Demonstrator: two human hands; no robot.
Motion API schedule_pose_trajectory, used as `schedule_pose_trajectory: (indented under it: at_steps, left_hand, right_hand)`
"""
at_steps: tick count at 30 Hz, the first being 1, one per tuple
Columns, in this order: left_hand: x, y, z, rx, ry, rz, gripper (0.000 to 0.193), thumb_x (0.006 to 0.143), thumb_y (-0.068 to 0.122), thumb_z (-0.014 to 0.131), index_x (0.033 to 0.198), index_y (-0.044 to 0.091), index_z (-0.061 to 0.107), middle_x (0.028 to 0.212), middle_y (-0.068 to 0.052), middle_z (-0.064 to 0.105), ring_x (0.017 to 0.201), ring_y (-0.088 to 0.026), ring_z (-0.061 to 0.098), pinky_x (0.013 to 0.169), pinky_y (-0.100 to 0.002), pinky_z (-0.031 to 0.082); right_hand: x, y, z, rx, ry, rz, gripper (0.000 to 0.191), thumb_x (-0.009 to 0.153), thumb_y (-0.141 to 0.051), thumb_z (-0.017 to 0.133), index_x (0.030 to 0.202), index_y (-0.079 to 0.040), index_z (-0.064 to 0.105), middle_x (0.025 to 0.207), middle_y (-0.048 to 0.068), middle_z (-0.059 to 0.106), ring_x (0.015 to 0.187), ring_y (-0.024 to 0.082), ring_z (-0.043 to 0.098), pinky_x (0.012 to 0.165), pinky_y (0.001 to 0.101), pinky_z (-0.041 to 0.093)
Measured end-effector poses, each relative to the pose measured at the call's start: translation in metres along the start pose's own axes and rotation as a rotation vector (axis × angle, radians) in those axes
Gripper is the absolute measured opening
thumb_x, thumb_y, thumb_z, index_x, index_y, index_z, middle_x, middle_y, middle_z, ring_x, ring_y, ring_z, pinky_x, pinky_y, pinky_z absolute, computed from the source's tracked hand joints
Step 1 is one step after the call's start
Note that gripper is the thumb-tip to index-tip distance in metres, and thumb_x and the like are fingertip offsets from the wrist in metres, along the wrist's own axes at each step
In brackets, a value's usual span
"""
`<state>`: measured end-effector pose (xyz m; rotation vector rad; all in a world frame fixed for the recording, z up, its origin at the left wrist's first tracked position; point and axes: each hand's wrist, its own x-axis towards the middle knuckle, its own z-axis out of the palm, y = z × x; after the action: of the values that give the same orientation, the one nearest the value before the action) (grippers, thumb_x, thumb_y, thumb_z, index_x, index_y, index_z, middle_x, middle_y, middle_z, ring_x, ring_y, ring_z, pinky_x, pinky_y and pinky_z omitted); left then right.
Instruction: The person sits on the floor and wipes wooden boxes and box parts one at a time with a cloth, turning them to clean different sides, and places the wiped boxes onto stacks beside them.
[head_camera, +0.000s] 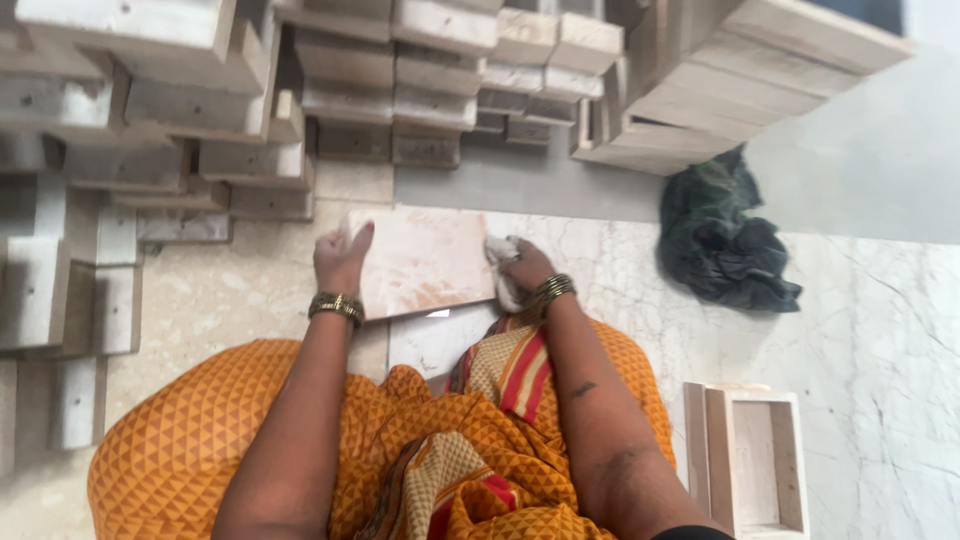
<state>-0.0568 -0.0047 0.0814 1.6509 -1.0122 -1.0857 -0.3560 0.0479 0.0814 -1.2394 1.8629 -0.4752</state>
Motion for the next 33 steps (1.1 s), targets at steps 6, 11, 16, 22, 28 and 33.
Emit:
schedule_pose_trajectory:
  at_steps: [6,11,16,22,28,33]
  left_hand:
    - [-0.057,0.026,-0.019,0.247,-0.066,0.139,0.058,0.077,0.044,0.088,0.106,-0.001,0.065,0.098,-0.014,0.074,0.084,-0.022,0.069,0.076,-0.035,0.055]
    - [-0.105,0.037,-0.040,0.183,-0.246,0.408,0.068,0.074,0.038,0.089,0.123,0.003,0.057,0.110,-0.015,0.070,0.096,-0.026,0.069,0.080,-0.038,0.056]
    - [-0.139,0.030,-0.064,0.201,-0.380,0.449,0.077,0.074,0.033,0.087,0.130,0.004,0.044,0.115,-0.021,0.068,0.104,-0.032,0.069,0.086,-0.041,0.057]
    - [-0.184,0.030,-0.092,0.441,-0.488,0.542,0.074,0.073,0.033,0.087,0.129,0.008,0.044,0.107,-0.025,0.067,0.098,-0.041,0.068,0.082,-0.046,0.056]
    - [-0.205,0.029,-0.114,0.407,-0.491,0.547,0.067,0.081,0.031,0.085,0.127,0.006,0.044,0.100,-0.026,0.066,0.093,-0.048,0.064,0.075,-0.052,0.053]
    - [-0.216,0.027,-0.125,0.423,-0.460,0.644,0.064,0.076,0.026,0.088,0.122,0.007,0.047,0.101,-0.022,0.069,0.096,-0.044,0.067,0.078,-0.050,0.055]
  right_hand:
    - [-0.057,-0.013,-0.004,-0.010,0.213,0.020,0.067,0.078,-0.027,0.074,0.141,-0.012,0.059,0.124,0.018,0.071,0.114,0.030,0.070,0.099,0.0365,0.054]
    - [-0.111,-0.022,-0.017,0.087,0.444,0.054,0.060,0.076,-0.025,0.076,0.131,-0.012,0.058,0.118,0.019,0.072,0.113,0.035,0.068,0.097,0.0412,0.054]
    - [-0.166,-0.034,-0.015,0.227,0.660,-0.006,0.072,0.072,-0.017,0.077,0.138,-0.013,0.049,0.118,0.021,0.069,0.111,0.037,0.067,0.097,0.0416,0.054]
    - [-0.209,-0.033,-0.012,0.293,0.868,-0.113,0.088,0.063,-0.031,0.091,0.137,-0.010,0.049,0.123,0.019,0.067,0.112,0.033,0.068,0.095,0.0391,0.055]
    - [-0.219,-0.026,0.004,0.383,0.844,-0.184,0.062,0.079,-0.029,0.082,0.134,-0.009,0.061,0.123,0.017,0.072,0.109,0.028,0.070,0.095,0.0407,0.058]
    - [-0.251,-0.048,0.041,0.348,0.765,-0.462,0.042,0.093,-0.020,0.067,0.133,-0.010,0.059,0.125,0.010,0.066,0.103,0.024,0.071,0.076,0.0366,0.067]
